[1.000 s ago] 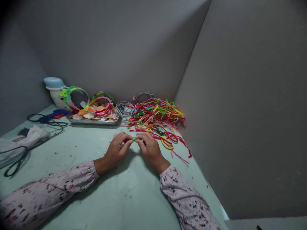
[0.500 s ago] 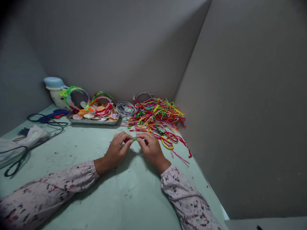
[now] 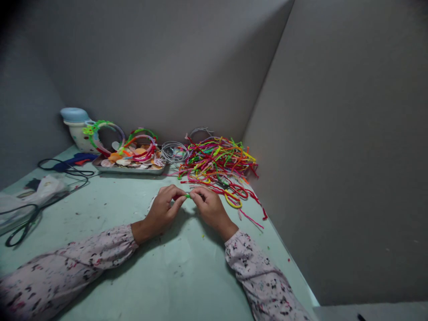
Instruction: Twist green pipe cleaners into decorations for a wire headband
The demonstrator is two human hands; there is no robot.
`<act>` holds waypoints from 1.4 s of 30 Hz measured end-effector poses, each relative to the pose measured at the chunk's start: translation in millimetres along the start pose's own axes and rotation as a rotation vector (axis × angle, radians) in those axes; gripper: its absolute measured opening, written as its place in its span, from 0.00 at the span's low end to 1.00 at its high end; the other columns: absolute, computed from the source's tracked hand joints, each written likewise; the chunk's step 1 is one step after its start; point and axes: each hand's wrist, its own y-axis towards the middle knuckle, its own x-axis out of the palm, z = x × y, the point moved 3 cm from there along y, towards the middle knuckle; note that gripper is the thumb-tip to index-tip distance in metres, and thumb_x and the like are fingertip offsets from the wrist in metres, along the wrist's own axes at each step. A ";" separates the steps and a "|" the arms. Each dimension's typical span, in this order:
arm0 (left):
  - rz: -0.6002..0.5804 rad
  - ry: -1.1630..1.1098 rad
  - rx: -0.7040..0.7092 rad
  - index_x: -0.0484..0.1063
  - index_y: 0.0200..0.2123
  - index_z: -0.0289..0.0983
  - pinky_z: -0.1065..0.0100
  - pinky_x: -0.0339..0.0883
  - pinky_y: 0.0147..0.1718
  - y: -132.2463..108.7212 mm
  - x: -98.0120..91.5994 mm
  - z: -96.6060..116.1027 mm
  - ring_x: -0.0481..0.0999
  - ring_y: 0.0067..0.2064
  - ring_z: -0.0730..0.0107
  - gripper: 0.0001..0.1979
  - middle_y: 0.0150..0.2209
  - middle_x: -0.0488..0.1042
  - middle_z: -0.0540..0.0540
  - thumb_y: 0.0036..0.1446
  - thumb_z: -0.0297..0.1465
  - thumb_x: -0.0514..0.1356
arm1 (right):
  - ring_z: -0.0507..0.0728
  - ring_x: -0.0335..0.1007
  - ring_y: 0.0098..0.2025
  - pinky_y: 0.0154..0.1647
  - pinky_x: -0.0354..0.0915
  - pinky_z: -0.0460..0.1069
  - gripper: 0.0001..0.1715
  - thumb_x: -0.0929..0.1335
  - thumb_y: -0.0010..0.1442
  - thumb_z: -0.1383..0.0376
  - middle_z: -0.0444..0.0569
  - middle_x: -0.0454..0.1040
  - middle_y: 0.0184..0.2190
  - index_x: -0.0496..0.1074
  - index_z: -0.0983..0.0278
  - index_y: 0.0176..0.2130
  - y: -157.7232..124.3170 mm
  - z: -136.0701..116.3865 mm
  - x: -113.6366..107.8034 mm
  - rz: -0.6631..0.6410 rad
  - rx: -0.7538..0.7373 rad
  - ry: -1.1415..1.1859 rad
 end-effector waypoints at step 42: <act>0.077 -0.051 -0.086 0.71 0.44 0.40 0.61 0.60 0.46 0.4 -2.6 -5.3 0.71 0.42 0.65 0.09 0.39 0.74 0.47 0.64 0.32 0.53 | 0.54 0.69 0.36 0.34 0.66 0.49 0.06 0.66 0.63 0.63 0.50 0.72 0.40 0.71 0.61 0.40 -6.1 -5.2 -6.9 0.293 -0.144 -0.116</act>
